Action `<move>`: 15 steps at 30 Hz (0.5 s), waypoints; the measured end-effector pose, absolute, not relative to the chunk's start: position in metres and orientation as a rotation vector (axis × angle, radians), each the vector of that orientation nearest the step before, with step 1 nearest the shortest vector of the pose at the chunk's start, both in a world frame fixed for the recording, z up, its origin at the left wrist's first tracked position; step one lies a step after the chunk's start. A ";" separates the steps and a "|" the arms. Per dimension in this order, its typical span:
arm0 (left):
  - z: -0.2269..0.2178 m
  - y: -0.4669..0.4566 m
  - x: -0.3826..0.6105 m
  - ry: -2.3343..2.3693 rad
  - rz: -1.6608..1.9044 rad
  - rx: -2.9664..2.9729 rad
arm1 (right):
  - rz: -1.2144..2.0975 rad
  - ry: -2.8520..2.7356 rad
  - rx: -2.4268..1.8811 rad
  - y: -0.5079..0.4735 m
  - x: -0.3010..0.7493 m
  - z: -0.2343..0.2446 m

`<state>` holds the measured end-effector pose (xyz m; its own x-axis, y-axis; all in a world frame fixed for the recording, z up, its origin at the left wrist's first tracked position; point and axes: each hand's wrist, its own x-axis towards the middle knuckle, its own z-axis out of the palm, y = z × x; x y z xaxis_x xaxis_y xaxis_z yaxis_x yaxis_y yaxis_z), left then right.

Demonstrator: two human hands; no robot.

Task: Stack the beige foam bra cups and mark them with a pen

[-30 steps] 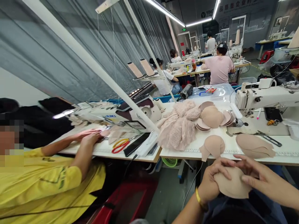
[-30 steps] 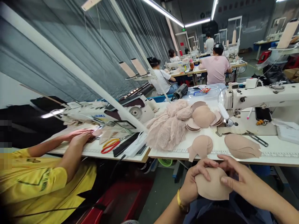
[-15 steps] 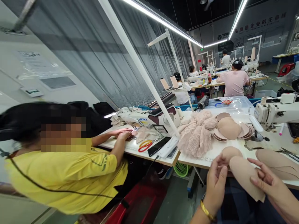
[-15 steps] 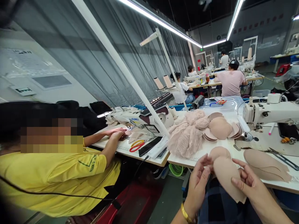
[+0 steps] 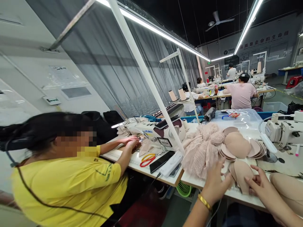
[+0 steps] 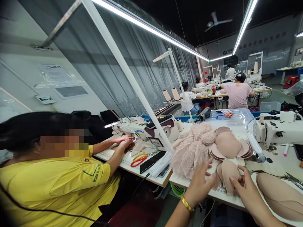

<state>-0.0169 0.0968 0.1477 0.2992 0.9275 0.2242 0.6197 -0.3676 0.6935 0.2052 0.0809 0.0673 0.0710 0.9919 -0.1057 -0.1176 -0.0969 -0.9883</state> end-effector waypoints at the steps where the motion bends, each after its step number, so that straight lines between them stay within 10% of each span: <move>1: 0.155 0.109 -0.021 1.392 0.872 2.097 | 1.274 -1.032 -1.238 0.085 0.201 0.068; 15: 0.192 0.178 -0.053 1.039 0.994 1.621 | 1.209 -1.334 -1.347 0.063 0.240 0.066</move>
